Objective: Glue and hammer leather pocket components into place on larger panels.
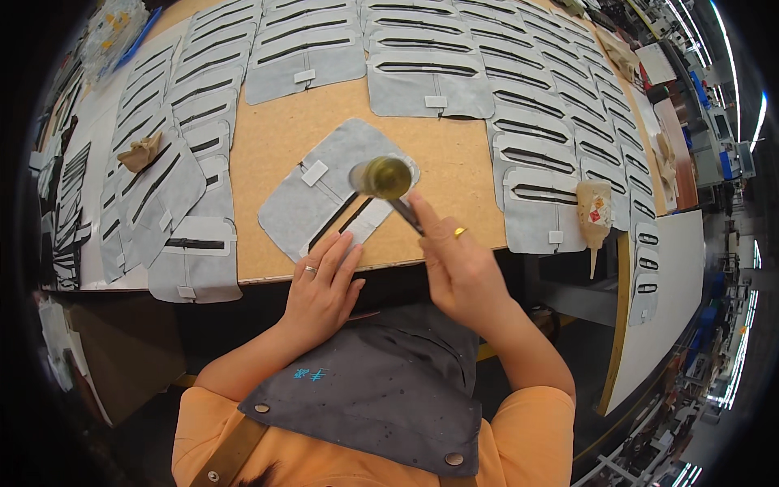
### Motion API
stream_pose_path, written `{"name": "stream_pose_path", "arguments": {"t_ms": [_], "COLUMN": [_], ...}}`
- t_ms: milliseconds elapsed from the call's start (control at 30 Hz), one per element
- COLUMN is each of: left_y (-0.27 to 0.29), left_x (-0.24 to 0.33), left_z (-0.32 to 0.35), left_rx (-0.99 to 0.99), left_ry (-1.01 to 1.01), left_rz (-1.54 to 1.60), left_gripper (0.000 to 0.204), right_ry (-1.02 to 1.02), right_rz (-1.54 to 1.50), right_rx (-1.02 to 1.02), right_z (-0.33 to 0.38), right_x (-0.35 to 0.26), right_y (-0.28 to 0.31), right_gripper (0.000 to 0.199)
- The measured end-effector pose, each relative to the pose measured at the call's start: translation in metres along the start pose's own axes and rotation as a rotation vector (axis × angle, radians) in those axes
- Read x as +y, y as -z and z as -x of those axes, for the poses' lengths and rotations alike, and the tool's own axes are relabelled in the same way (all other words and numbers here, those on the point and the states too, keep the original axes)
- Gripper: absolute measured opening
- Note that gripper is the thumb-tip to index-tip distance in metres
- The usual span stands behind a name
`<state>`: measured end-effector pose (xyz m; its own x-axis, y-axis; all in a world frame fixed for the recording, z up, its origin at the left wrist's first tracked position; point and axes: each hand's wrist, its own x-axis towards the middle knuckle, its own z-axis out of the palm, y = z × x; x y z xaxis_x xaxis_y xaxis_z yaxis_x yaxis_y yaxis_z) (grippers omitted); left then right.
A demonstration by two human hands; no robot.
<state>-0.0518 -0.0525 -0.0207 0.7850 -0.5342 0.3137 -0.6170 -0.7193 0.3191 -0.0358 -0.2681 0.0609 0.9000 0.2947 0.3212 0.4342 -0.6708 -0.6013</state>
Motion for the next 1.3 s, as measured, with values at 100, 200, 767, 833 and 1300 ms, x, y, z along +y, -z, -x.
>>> {"name": "stream_pose_path", "arguments": {"t_ms": [100, 200, 767, 833, 1300], "left_y": [0.002, 0.001, 0.006, 0.004, 0.005], "left_x": [0.003, 0.001, -0.006, -0.006, -0.009], "left_z": [-0.001, 0.002, -0.011, -0.013, -0.010], "left_rx": [-0.002, 0.005, 0.032, 0.020, 0.012], "left_ry": [-0.015, -0.010, 0.031, 0.044, 0.032], "left_rz": [-0.029, -0.049, 0.024, -0.009, -0.024], "left_gripper": [0.049, 0.049, 0.048, 0.049, 0.045], "right_ry": [-0.032, -0.029, 0.016, -0.069, -0.062], "right_rz": [0.218, 0.200, 0.104, 0.358, 0.198], "right_rx": [-0.297, -0.205, 0.085, -0.234, -0.067], "right_z": [0.012, 0.003, 0.005, 0.005, -0.005], "right_x": [0.014, 0.012, 0.004, 0.007, 0.020], "right_y": [-0.031, -0.023, -0.021, -0.037, -0.059], "right_gripper": [0.057, 0.057, 0.064, 0.071, 0.075]}}
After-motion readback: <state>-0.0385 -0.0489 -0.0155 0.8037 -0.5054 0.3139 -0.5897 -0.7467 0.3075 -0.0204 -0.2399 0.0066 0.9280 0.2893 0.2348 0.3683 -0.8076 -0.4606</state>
